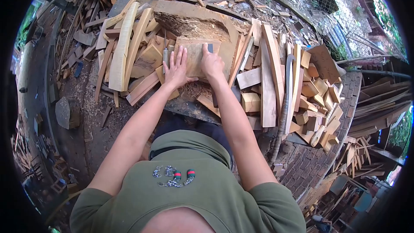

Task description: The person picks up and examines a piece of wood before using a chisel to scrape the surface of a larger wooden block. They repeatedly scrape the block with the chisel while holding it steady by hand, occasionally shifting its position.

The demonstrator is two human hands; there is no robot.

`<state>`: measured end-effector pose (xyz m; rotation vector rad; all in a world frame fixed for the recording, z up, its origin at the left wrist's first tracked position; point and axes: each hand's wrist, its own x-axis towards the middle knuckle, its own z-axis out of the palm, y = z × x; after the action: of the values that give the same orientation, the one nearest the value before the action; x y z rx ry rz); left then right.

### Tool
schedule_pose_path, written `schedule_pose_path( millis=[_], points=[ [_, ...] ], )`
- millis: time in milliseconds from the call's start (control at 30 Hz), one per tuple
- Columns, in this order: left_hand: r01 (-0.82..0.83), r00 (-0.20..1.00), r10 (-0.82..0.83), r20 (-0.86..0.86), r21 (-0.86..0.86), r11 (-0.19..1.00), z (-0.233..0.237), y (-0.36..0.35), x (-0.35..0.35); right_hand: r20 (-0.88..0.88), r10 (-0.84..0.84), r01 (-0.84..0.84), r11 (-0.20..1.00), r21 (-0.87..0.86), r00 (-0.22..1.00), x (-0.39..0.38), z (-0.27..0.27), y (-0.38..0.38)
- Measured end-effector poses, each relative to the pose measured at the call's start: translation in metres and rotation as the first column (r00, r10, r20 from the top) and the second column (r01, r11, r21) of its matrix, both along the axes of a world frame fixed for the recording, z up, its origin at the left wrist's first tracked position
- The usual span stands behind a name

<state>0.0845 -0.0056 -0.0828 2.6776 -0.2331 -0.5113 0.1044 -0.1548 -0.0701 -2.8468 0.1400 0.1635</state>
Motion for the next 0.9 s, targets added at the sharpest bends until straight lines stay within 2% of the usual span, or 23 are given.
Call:
schedule_pose_path(
  millis=[200, 400, 433, 667, 900],
  points=[
    [0.028, 1.0, -0.028, 0.003, 0.053, 0.998, -0.008, 0.001, 0.001, -0.165, 0.046, -0.05, 0.998, -0.022, 0.985, -0.06, 0.026, 0.002],
    [0.023, 1.0, -0.023, -0.003, 0.047, 0.999, -0.004, -0.001, 0.002, -0.084, -0.014, 0.013, 1.0, -0.015, 0.996, 0.002, 0.006, 0.0],
    [0.033, 0.999, -0.033, 0.003, 0.058, 0.998, -0.001, 0.0, 0.002, -0.019, -0.011, 0.01, 0.999, -0.033, 1.0, 0.005, 0.001, 0.001],
    [0.056, 0.998, -0.057, 0.008, 0.047, 0.997, -0.003, 0.001, 0.0, -0.172, -0.009, 0.01, 1.0, 0.001, 0.985, -0.073, 0.03, 0.003],
    [0.065, 0.997, -0.066, 0.044, 0.03, 0.997, -0.001, 0.0, 0.001, -0.024, -0.082, 0.082, 0.997, 0.012, 0.996, -0.003, -0.001, 0.005]
  ],
)
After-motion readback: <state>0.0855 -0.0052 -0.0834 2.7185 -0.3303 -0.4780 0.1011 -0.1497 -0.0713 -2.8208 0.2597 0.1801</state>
